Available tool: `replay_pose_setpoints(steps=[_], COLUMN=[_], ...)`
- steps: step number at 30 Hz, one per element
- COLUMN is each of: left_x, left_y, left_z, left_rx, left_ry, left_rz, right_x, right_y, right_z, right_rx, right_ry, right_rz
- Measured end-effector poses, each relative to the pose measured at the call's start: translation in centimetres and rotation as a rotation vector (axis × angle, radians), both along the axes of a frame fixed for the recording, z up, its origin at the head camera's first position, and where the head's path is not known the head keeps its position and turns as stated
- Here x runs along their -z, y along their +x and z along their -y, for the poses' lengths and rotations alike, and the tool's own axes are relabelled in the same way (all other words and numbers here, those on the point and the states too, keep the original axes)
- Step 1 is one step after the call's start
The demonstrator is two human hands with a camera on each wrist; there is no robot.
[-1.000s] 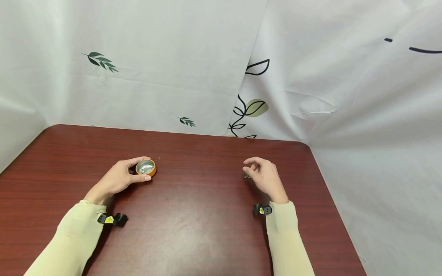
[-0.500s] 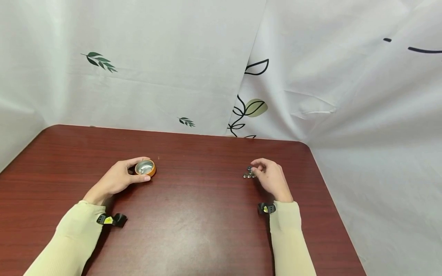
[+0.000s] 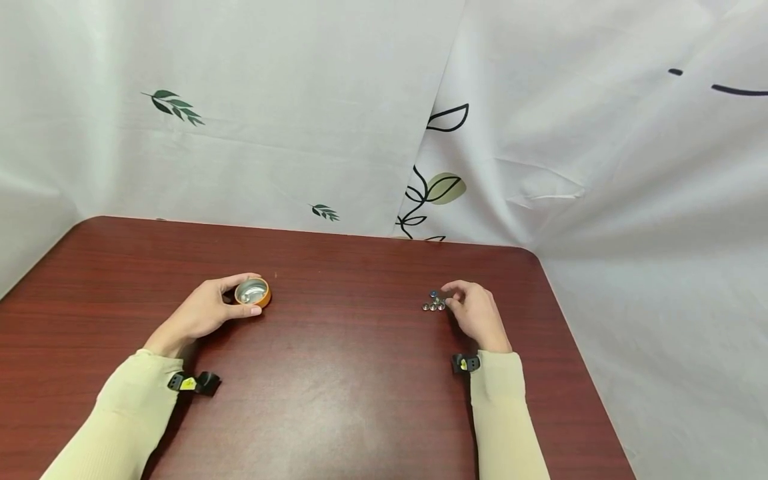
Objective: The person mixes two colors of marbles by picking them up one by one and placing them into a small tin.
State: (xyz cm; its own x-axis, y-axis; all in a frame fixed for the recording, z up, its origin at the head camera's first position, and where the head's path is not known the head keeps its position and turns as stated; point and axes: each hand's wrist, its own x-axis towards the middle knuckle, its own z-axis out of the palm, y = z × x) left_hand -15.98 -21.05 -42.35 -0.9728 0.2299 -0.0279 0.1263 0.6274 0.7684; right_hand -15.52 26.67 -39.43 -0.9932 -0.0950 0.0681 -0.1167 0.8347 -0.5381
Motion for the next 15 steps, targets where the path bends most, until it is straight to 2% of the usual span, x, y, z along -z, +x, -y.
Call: replay_pose_setpoints(steps=[15], left_x=[-0.1], left_y=[0.02], left_z=[-0.08], left_rx=[0.008], left_ry=[0.001], left_rz=[0.005], right_x=[0.79], right_y=[-0.22], right_z=[-0.3], right_rx=[0.02], right_ry=[0.038], right_rz=[0.028])
